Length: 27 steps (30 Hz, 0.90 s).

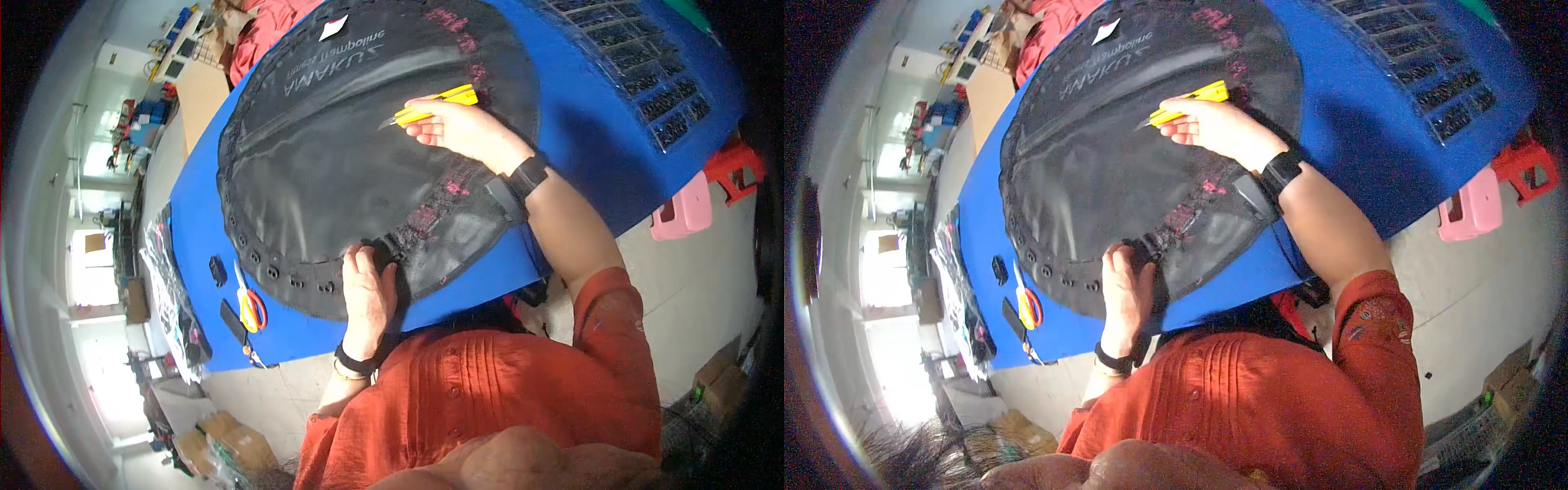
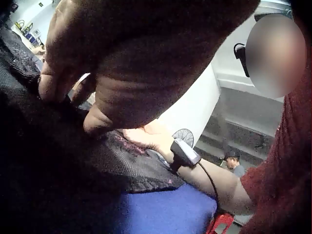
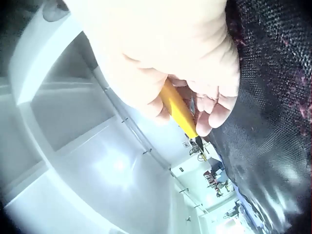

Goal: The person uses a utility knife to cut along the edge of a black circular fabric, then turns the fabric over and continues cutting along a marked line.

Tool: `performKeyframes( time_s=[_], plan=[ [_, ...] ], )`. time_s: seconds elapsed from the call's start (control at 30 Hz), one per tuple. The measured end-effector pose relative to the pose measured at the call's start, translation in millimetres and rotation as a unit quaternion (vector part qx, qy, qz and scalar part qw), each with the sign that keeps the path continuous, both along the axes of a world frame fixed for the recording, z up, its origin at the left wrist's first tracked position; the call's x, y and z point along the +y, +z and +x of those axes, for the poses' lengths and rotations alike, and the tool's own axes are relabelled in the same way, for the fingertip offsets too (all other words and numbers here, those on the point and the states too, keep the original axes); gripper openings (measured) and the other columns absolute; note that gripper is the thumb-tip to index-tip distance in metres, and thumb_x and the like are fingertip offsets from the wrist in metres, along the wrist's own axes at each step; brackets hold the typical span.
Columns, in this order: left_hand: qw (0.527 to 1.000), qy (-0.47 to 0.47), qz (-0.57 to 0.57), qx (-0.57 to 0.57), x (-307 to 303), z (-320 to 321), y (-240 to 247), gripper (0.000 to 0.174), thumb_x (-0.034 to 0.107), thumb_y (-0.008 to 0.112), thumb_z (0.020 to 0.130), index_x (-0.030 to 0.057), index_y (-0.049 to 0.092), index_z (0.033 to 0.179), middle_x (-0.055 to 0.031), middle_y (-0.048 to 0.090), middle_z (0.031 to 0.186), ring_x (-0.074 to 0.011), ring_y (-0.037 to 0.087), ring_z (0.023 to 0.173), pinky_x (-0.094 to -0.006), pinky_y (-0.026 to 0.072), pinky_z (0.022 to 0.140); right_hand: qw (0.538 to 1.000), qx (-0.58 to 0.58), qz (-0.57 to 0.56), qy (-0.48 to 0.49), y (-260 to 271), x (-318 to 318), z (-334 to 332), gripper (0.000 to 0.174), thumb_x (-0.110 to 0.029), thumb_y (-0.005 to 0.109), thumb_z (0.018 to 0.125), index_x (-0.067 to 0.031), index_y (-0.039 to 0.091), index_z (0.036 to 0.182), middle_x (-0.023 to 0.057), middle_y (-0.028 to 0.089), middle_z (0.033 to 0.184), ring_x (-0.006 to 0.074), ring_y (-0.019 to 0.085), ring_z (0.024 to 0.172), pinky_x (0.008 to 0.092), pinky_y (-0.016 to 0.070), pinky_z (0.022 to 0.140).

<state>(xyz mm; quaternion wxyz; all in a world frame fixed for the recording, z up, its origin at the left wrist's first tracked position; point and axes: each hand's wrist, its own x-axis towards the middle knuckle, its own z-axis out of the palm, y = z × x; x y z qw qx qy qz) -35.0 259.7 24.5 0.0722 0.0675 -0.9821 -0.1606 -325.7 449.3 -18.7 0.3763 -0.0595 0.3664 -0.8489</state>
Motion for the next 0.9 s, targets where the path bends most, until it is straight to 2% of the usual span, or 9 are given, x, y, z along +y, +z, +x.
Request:
performKeyframes(
  time_s=[0.1,0.4,0.47,0.7,0.9],
  plan=[
    [0.999,0.014,-0.040,0.006,3.8,7.0,-6.2,0.053,0.007,0.075,0.091,-0.0039,0.052,0.137,-0.0301,0.052,0.146,-0.0495,0.056,0.128,-0.0512,0.0499,0.108,1.000,0.018,0.009,0.003,-5.9,-2.3,-0.2,0.032,-0.027,0.073,0.103,-0.0063,0.073,0.127,0.0087,0.078,0.116,0.0165,0.074,0.100,0.0289,0.0594,0.086],
    [0.997,0.009,-0.072,0.010,9.2,2.3,-10.3,0.042,0.003,0.065,0.097,-0.0051,0.051,0.136,-0.0322,0.054,0.143,-0.0495,0.058,0.126,-0.0505,0.0505,0.107,0.998,0.040,-0.028,-0.039,-6.2,0.5,2.8,0.030,-0.024,0.072,0.104,-0.0074,0.071,0.128,0.0120,0.077,0.118,0.0202,0.075,0.102,0.0335,0.0610,0.089],
    [0.998,0.008,-0.067,0.005,6.7,-0.3,-8.7,0.041,0.003,0.064,0.097,-0.0051,0.051,0.135,-0.0324,0.055,0.142,-0.0492,0.059,0.125,-0.0506,0.0508,0.106,0.996,0.052,-0.056,-0.039,-6.0,3.4,0.6,0.030,-0.023,0.072,0.104,-0.0069,0.071,0.129,0.0124,0.077,0.117,0.0206,0.075,0.102,0.0345,0.0612,0.090],
    [0.995,0.004,-0.104,0.002,7.6,-3.2,-13.5,0.038,0.005,0.062,0.098,-0.0055,0.051,0.133,-0.0336,0.054,0.145,-0.0495,0.059,0.126,-0.0504,0.0519,0.106,0.996,0.037,-0.051,-0.070,1.7,4.5,4.2,0.025,-0.020,0.073,0.103,-0.0062,0.071,0.125,0.0109,0.077,0.112,0.0201,0.075,0.099,0.0342,0.0618,0.089],
    [0.995,-0.023,-0.095,-0.013,-20.9,-27.6,-23.9,0.037,0.006,0.061,0.099,-0.0063,0.051,0.133,-0.0349,0.053,0.146,-0.0497,0.060,0.124,-0.0510,0.0523,0.105,0.993,0.037,-0.059,-0.099,0.8,0.1,9.5,0.027,-0.022,0.072,0.103,-0.0053,0.068,0.124,0.0119,0.076,0.111,0.0218,0.076,0.097,0.0342,0.0630,0.089]
  ],
)
